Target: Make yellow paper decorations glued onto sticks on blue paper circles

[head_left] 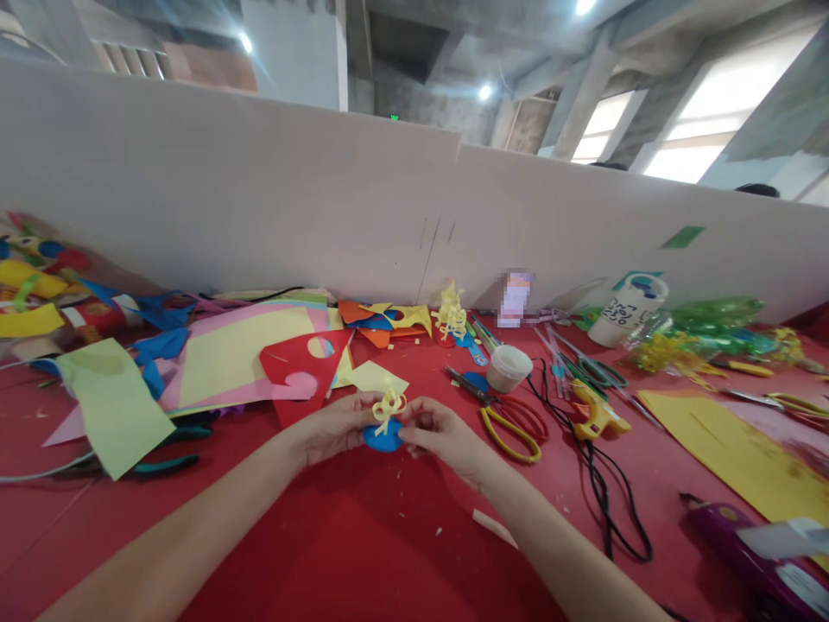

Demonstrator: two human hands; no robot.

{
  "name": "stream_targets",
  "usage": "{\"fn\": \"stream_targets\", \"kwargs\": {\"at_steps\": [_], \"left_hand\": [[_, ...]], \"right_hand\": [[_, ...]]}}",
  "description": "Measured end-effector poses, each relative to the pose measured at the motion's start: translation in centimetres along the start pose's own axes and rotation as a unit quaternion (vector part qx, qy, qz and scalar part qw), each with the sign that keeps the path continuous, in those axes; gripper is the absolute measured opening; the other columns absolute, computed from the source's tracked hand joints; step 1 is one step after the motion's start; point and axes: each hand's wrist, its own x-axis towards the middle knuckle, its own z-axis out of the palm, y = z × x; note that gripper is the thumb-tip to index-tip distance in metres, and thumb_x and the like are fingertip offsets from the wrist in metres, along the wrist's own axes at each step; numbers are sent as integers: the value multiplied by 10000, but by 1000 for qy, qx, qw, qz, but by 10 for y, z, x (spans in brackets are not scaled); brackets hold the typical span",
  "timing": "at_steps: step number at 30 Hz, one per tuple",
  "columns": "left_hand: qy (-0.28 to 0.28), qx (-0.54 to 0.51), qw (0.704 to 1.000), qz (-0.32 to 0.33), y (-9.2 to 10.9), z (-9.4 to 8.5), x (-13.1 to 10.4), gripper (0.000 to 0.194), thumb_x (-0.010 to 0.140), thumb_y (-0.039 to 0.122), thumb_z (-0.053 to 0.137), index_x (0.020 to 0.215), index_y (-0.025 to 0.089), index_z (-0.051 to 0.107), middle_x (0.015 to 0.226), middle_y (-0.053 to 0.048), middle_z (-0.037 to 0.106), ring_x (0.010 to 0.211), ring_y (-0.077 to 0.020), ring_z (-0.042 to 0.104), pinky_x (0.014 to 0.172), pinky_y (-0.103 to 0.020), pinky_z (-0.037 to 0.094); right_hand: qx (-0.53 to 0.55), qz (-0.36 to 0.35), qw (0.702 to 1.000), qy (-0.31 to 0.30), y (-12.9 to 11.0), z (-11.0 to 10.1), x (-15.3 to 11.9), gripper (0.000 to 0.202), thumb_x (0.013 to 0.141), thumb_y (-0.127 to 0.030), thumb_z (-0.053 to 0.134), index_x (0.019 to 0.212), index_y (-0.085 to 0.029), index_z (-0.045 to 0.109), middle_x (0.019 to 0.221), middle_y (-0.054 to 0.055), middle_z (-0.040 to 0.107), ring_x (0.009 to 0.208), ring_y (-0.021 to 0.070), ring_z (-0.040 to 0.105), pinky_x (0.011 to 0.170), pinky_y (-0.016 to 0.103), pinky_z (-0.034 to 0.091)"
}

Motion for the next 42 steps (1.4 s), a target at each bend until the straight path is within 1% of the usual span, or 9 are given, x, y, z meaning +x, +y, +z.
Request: {"fn": "stream_targets", "kwargs": {"at_steps": [3, 9, 14, 17, 20, 24, 31, 36, 42], "left_hand": [[16, -4, 1000, 7, -2, 0, 0, 327, 602, 252, 770, 890, 172, 638, 762, -1, 644, 656, -101, 588, 609, -185, 439], [-12, -6, 999, 34, -4, 1, 3, 273, 591, 226, 783, 811, 147, 640, 718, -4, 641, 641, -100, 589, 610, -185, 445], [73, -58, 995, 37, -12, -1, 9, 188, 685, 292, 711, 797, 161, 635, 730, -3, 653, 667, -102, 606, 644, -188, 458], [88, -75, 992, 42, -16, -1, 10, 134, 734, 261, 665, 814, 158, 632, 758, -23, 671, 695, -106, 619, 690, -196, 463], [70, -64, 995, 42, -17, -1, 10, 136, 729, 227, 668, 818, 134, 627, 740, -42, 676, 673, -109, 620, 682, -200, 459], [54, -55, 996, 44, -17, -2, 9, 155, 718, 240, 679, 812, 128, 628, 743, -41, 676, 680, -107, 618, 678, -198, 450], [32, -49, 997, 58, -17, -4, 9, 211, 683, 292, 710, 801, 135, 631, 740, -31, 668, 702, -110, 610, 704, -206, 445], [30, -42, 997, 60, -19, -5, 9, 234, 663, 312, 724, 789, 137, 632, 730, -28, 664, 697, -112, 607, 700, -212, 443], [27, -48, 997, 60, -19, -5, 8, 233, 667, 313, 721, 794, 136, 639, 741, -33, 666, 701, -114, 607, 711, -220, 441]], "right_hand": [[10, 0, 1000, -2, 0, 2, -1, 364, 566, -340, 760, 773, -195, 497, 543, -84, 547, 491, 74, 531, 515, 213, 434], [55, 37, 998, 2, 3, 6, -3, 371, 570, -367, 757, 760, -193, 490, 573, -71, 582, 529, 75, 559, 549, 207, 453], [103, 35, 994, 23, 3, 0, 1, 353, 542, -327, 780, 754, -183, 537, 586, -70, 592, 510, 54, 550, 539, 180, 450], [97, 2, 993, 74, -2, -13, 9, 368, 527, -355, 777, 785, -160, 600, 634, -36, 626, 528, 60, 565, 574, 199, 475], [29, -60, 983, 171, -8, -32, 21, 406, 520, -429, 748, 784, -142, 636, 693, 14, 662, 585, 110, 612, 646, 270, 510], [-43, -105, 959, 258, -13, -60, 43, 367, 600, -424, 677, 850, -160, 635, 783, 37, 691, 744, 171, 657, 743, 309, 510], [-264, -88, 894, 352, -19, -85, 73, 199, 729, -177, 557, 896, -137, 656, 928, 72, 697, 905, 192, 639, 828, 283, 466], [-422, -8, 833, 357, -21, -85, 84, 139, 808, -145, 534, 879, -114, 650, 913, 103, 673, 925, 213, 616, 841, 324, 452], [-550, 72, 769, 317, -19, -84, 95, 290, 872, -295, 517, 1115, -136, 522, 1110, 84, 552, 932, 189, 573, 783, 383, 490]]}}
